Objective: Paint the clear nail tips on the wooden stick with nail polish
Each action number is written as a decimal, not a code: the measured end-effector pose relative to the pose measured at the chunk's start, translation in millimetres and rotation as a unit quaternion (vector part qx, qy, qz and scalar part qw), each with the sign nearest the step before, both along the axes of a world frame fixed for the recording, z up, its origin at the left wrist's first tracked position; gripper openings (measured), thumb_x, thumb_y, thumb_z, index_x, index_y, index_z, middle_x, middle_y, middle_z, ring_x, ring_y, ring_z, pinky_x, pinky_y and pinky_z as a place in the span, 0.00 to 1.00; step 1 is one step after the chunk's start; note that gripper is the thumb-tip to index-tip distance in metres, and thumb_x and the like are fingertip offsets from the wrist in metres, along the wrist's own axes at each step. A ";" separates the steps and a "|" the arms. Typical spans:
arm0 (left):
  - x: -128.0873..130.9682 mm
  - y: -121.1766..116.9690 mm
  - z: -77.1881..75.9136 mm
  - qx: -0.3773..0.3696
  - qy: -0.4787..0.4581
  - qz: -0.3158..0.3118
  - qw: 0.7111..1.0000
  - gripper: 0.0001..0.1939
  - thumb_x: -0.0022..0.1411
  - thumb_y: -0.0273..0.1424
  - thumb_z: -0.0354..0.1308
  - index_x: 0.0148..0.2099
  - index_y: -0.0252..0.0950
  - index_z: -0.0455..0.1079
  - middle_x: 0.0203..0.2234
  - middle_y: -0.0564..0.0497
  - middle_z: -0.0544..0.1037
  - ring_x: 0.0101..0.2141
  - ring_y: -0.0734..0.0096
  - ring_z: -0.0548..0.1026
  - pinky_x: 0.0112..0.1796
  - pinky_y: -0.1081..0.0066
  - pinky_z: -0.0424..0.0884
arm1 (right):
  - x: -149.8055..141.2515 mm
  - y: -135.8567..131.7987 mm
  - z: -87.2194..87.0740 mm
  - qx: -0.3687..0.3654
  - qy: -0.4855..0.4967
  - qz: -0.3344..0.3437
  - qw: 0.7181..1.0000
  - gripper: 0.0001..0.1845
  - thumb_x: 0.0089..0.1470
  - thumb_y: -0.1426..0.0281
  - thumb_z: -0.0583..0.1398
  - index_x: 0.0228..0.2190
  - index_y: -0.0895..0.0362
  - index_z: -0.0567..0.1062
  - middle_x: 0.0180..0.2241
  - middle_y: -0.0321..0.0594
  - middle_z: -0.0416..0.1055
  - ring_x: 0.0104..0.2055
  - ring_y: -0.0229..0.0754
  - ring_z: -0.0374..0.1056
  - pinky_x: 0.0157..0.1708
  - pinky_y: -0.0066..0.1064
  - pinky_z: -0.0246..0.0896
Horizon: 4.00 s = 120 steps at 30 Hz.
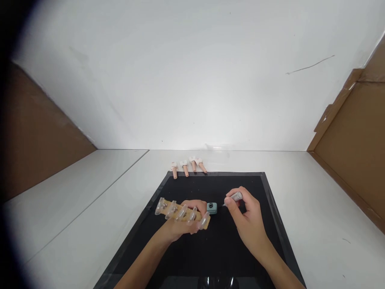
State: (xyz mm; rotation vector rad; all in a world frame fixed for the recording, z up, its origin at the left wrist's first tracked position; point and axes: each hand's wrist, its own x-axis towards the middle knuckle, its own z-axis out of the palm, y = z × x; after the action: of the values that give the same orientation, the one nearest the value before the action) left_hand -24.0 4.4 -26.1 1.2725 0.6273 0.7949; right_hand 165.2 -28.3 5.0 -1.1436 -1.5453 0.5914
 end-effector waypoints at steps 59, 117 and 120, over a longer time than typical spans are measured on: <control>1.8 -2.6 14.0 -0.071 -0.034 0.138 0.987 0.20 0.38 0.42 0.71 0.27 0.33 0.70 0.15 0.57 0.68 0.15 0.83 0.61 0.17 0.79 0.55 | -2.0 25.0 -21.0 -0.059 0.102 0.050 0.992 0.16 0.55 0.54 0.58 0.33 0.54 0.75 0.28 0.37 0.67 0.27 0.40 0.62 0.28 0.30 0.60; 7.3 -3.9 3.0 -0.072 -0.027 0.011 0.997 0.19 0.37 0.40 0.72 0.23 0.32 0.69 0.16 0.56 0.69 0.11 0.86 0.60 0.10 0.82 0.56 | -0.3 -7.4 11.2 0.028 0.025 0.186 0.982 0.08 0.61 0.62 0.54 0.33 0.51 0.71 0.28 0.36 0.63 0.26 0.40 0.61 0.24 0.29 0.57; 7.2 -3.6 4.0 -0.072 -0.019 0.007 0.997 0.20 0.36 0.41 0.72 0.23 0.32 0.69 0.15 0.56 0.69 0.11 0.86 0.60 0.10 0.82 0.55 | -1.0 -7.3 11.4 0.028 -0.010 0.181 0.983 0.09 0.62 0.63 0.54 0.33 0.52 0.71 0.27 0.36 0.63 0.26 0.40 0.61 0.24 0.30 0.58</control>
State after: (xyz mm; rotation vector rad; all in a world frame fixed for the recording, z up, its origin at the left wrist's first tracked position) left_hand -16.8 0.8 -22.1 1.1201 0.6513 0.7699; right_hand 164.2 -35.6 16.4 -0.8317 -1.7908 0.7729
